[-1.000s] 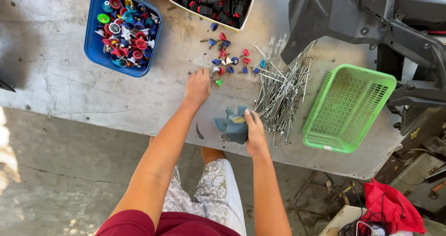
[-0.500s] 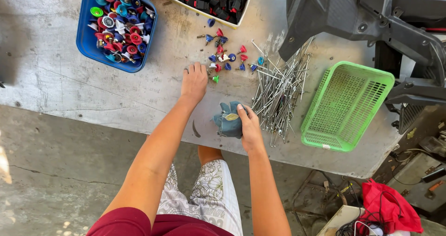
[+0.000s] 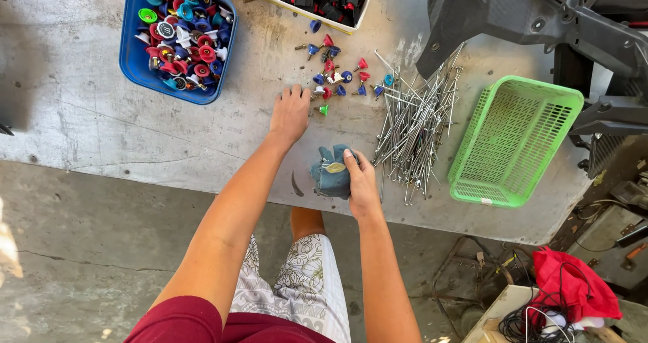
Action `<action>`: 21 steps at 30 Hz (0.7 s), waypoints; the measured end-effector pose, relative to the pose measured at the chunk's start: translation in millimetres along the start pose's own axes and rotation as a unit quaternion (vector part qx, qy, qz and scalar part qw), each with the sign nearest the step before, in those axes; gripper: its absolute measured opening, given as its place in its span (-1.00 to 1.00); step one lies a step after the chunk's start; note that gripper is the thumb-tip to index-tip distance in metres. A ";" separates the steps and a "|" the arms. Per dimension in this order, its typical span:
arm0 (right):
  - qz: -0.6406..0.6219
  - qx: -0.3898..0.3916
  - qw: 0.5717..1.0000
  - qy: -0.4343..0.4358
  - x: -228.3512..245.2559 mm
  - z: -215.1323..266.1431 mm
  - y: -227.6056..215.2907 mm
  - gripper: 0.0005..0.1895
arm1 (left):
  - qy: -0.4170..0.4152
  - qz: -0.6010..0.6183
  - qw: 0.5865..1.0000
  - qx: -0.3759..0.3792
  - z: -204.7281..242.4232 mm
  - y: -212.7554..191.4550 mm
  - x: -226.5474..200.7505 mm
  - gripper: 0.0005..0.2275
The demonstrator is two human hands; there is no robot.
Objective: The person picks up small, colorful plastic fasteners from a table and wipes them with a dark cloth. They handle the fasteners one by one, cleaning them before placing them back on the table or into a blue container.
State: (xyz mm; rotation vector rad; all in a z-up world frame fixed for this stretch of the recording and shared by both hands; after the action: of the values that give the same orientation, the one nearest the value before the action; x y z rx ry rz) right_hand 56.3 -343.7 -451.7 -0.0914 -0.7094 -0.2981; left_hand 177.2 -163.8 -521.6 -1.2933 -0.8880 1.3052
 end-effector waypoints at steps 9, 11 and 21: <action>-0.021 -0.034 0.999 -0.005 -21.4 -2.0 22.0 -0.75 | 0.019 0.105 0.992 -0.065 -4.7 12.5 20.1 -0.85; -0.031 -0.035 0.999 0.000 -26.7 0.3 26.5 -0.75 | 0.020 0.120 0.991 -0.055 -2.9 5.2 23.1 -0.86; -0.004 -0.002 1.000 0.008 -41.7 4.0 26.3 -0.62 | 0.022 0.097 0.993 -0.056 5.9 -14.2 15.2 -0.94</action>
State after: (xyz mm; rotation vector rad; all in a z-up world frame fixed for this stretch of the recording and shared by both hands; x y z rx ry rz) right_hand 31.7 -308.0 -475.5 -0.0910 -0.6934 -0.3070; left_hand 175.8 -145.6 -510.1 -1.5215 -0.8300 1.3882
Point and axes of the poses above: each hand's wrist, its own z-axis away from the middle knuckle, its own y-axis out of the palm, x = y × z, the point moved 8 cm from there along -z, towards the middle knuckle, and after that the axes turned 4 degrees about -y, right-handed, at the moved point
